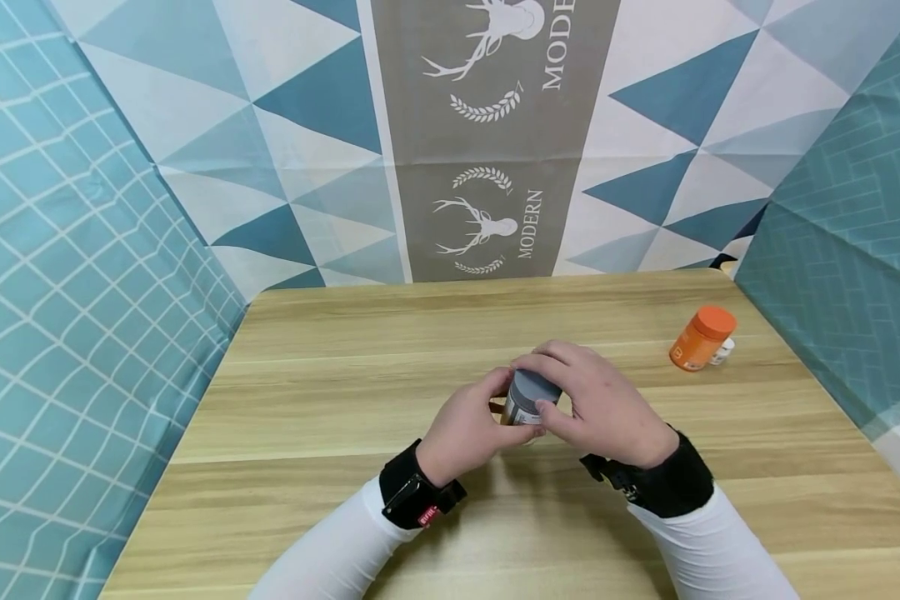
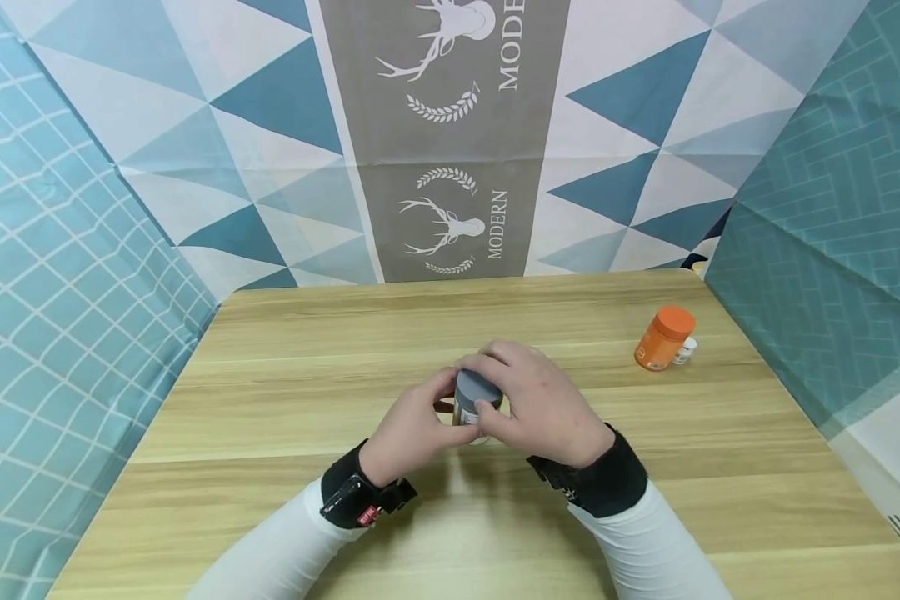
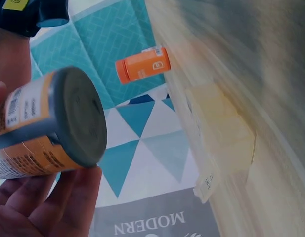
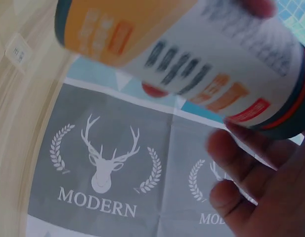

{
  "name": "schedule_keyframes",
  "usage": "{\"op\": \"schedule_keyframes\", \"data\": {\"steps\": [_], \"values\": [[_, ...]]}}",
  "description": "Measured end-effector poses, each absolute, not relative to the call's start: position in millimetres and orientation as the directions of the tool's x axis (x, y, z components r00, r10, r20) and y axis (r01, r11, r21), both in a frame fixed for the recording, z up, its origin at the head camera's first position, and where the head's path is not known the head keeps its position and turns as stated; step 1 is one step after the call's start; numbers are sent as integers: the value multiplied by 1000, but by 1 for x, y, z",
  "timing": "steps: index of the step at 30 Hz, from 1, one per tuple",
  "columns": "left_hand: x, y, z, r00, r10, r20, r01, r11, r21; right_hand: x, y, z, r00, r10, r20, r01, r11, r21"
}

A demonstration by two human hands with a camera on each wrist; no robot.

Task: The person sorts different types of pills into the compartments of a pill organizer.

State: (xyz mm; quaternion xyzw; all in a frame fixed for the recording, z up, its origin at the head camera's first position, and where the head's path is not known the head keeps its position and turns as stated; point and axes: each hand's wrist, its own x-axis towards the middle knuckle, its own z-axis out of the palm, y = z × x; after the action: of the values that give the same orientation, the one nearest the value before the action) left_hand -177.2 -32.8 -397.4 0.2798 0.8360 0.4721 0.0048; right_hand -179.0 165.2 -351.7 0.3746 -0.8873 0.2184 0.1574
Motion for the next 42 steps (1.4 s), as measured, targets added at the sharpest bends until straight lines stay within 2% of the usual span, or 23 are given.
{"op": "schedule_keyframes", "data": {"steps": [2, 7, 10, 12, 17, 19, 27, 36, 42], "values": [[-177, -32, -398, -851, 457, 260, 464, 420, 780, -178, 164, -352, -697, -566, 440, -705, 652, -278], [-177, -31, -400, -872, 427, 239, 441, 470, 765, -173, 160, -352, -818, -436, 377, -556, 766, -322], [-176, -29, -402, -880, 420, 224, 430, 500, 752, -172, 157, -354, -853, -400, 337, -504, 799, -328], [-176, -28, -403, -881, 421, 216, 426, 507, 749, -173, 156, -355, -848, -411, 335, -512, 798, -317], [-178, -27, -405, -886, 416, 202, 412, 509, 756, -173, 158, -357, -766, -513, 387, -624, 736, -260], [-178, -27, -405, -889, 413, 198, 403, 500, 767, -173, 158, -358, -754, -524, 397, -638, 728, -252], [-178, -28, -407, -884, 430, 184, 393, 469, 791, -173, 150, -360, -856, -381, 350, -491, 811, -317], [-180, -28, -407, -893, 399, 207, 421, 582, 696, -173, 152, -360, -779, -505, 370, -613, 737, -285], [-181, -29, -408, -888, 400, 227, 434, 567, 701, -173, 145, -364, -853, -399, 337, -503, 801, -325]]}}
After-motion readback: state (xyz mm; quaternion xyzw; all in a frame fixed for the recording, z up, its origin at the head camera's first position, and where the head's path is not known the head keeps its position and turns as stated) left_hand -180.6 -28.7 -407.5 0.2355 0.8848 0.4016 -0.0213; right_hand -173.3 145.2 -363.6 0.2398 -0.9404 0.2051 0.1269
